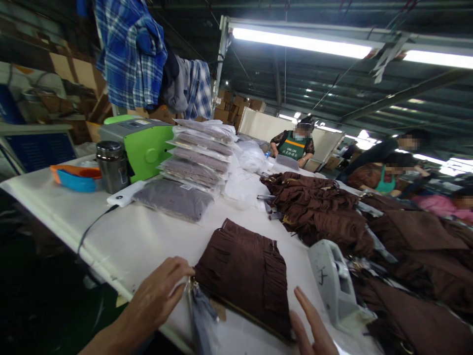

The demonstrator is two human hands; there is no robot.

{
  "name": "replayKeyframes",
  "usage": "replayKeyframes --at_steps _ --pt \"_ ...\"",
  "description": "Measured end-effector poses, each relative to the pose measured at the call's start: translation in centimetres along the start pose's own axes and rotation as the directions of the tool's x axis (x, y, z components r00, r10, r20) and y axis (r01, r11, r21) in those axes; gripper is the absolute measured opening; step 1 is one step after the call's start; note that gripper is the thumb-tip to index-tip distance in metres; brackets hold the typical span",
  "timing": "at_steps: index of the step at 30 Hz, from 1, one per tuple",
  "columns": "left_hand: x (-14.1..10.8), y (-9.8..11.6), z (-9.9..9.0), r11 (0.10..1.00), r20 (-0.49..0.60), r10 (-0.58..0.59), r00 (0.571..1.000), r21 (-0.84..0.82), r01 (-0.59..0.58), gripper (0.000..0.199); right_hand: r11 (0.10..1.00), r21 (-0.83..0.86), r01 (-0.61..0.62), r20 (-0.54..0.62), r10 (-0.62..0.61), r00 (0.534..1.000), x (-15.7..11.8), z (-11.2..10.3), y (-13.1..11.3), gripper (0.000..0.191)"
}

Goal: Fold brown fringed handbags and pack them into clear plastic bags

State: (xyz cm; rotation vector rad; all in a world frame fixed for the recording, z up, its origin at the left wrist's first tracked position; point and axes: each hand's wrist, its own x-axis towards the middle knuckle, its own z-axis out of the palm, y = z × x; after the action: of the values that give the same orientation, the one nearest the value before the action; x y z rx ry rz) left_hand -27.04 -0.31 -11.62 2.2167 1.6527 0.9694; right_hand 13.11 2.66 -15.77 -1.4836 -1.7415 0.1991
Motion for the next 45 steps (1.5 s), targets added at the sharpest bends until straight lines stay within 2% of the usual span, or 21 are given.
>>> replayKeyframes --at_steps 1,3,5,6,9,12,15,18,20,22,24,25,29,32,36,39,41,42,45 --pt "-0.7 0.1 0.4 0.992 0.065 0.12 0.991 0.027 -0.122 0.047 0.995 -0.04 0.094 0.013 -0.094 0.995 -0.5 0.2 -0.2 0.047" --pt "-1.5 0.6 1.6 0.938 0.172 0.331 0.928 0.05 -0.344 0.063 0.951 -0.107 0.291 0.109 -0.28 0.954 -1.1 1.0 -0.5 0.047" --pt "-1.4 1.1 3.4 0.874 0.206 0.457 0.865 0.077 -0.48 0.056 0.883 -0.149 0.444 0.224 -0.408 0.885 -1.3 1.9 -0.7 0.051" --pt "-1.0 1.3 4.2 0.855 0.194 0.483 0.854 0.108 -0.508 0.046 0.856 -0.168 0.49 0.259 -0.441 0.859 -1.2 2.3 -0.8 0.052" --pt "0.4 1.7 6.3 0.848 0.111 0.466 0.878 0.226 -0.479 0.02 0.832 -0.21 0.513 0.27 -0.455 0.849 -1.0 3.3 -1.3 0.049" --pt "1.4 2.4 7.3 0.872 0.069 0.37 0.927 0.318 -0.372 0.011 0.86 -0.182 0.477 0.232 -0.434 0.87 -0.4 3.1 -2.1 0.041" --pt "1.6 3.2 7.0 0.916 0.094 0.258 0.962 0.291 -0.274 0.021 0.897 -0.141 0.418 0.21 -0.386 0.898 0.4 2.0 -3.6 0.034" --pt "1.3 3.1 5.7 0.958 0.114 0.26 0.959 0.092 -0.271 0.043 0.902 -0.142 0.407 0.17 -0.383 0.908 0.7 1.0 -6.2 0.032" --pt "1.1 2.4 4.8 0.952 0.074 0.306 0.949 -0.014 -0.306 0.047 0.863 -0.123 0.491 0.16 -0.471 0.868 0.5 1.2 -8.3 0.03" --pt "1.0 1.4 3.8 0.946 0.008 0.324 0.946 -0.021 -0.323 0.045 0.801 -0.079 0.594 0.179 -0.575 0.799 0.0 2.3 -10.4 0.03" --pt "1.1 0.3 2.9 0.962 -0.071 0.274 0.959 0.021 -0.273 0.042 0.76 -0.044 0.648 0.203 -0.628 0.751 -0.7 4.1 -12.0 0.03" --pt "1.1 -0.2 2.6 0.973 -0.104 0.228 0.968 0.039 -0.225 0.038 0.758 -0.048 0.651 0.211 -0.629 0.748 -1.1 5.1 -12.6 0.032" --pt "1.1 -1.5 1.5 0.998 -0.153 0.03 0.988 0.056 -0.021 0.024 0.787 -0.173 0.593 0.226 -0.554 0.801 -1.7 8.7 -13.6 0.044" --pt "0.8 -1.8 1.5 0.998 -0.132 -0.06 0.99 0.02 0.063 0.023 0.815 -0.15 0.559 0.249 -0.516 0.819 -1.1 9.9 -13.8 0.034" --pt "0.7 -1.8 1.8 0.972 -0.018 -0.213 0.977 -0.105 0.21 0.02 0.905 0.025 0.424 0.346 -0.406 0.846 1.0 9.1 -14.6 0.027" --pt "0.9 -1.6 1.7 0.915 0.067 -0.3 0.952 -0.262 0.307 0.022 0.977 0.108 0.185 0.465 -0.215 0.859 3.3 7.4 -15.7 0.02" --pt "0.9 -1.4 1.5 0.826 0.15 -0.346 0.926 -0.419 0.376 0.03 0.994 0.113 -0.004 0.548 -0.058 0.834 4.8 6.2 -16.4 0.017" --pt "0.9 -1.1 1.5 0.748 0.213 -0.364 0.907 -0.512 0.421 0.036 0.99 0.111 -0.084 0.582 0.003 0.813 5.4 5.8 -16.7 0.016" --pt "0.6 0.1 1.8 0.422 0.391 -0.351 0.851 -0.745 0.516 0.057 0.959 0.15 -0.24 0.646 0.088 0.758 6.8 5.0 -16.8 0.014"
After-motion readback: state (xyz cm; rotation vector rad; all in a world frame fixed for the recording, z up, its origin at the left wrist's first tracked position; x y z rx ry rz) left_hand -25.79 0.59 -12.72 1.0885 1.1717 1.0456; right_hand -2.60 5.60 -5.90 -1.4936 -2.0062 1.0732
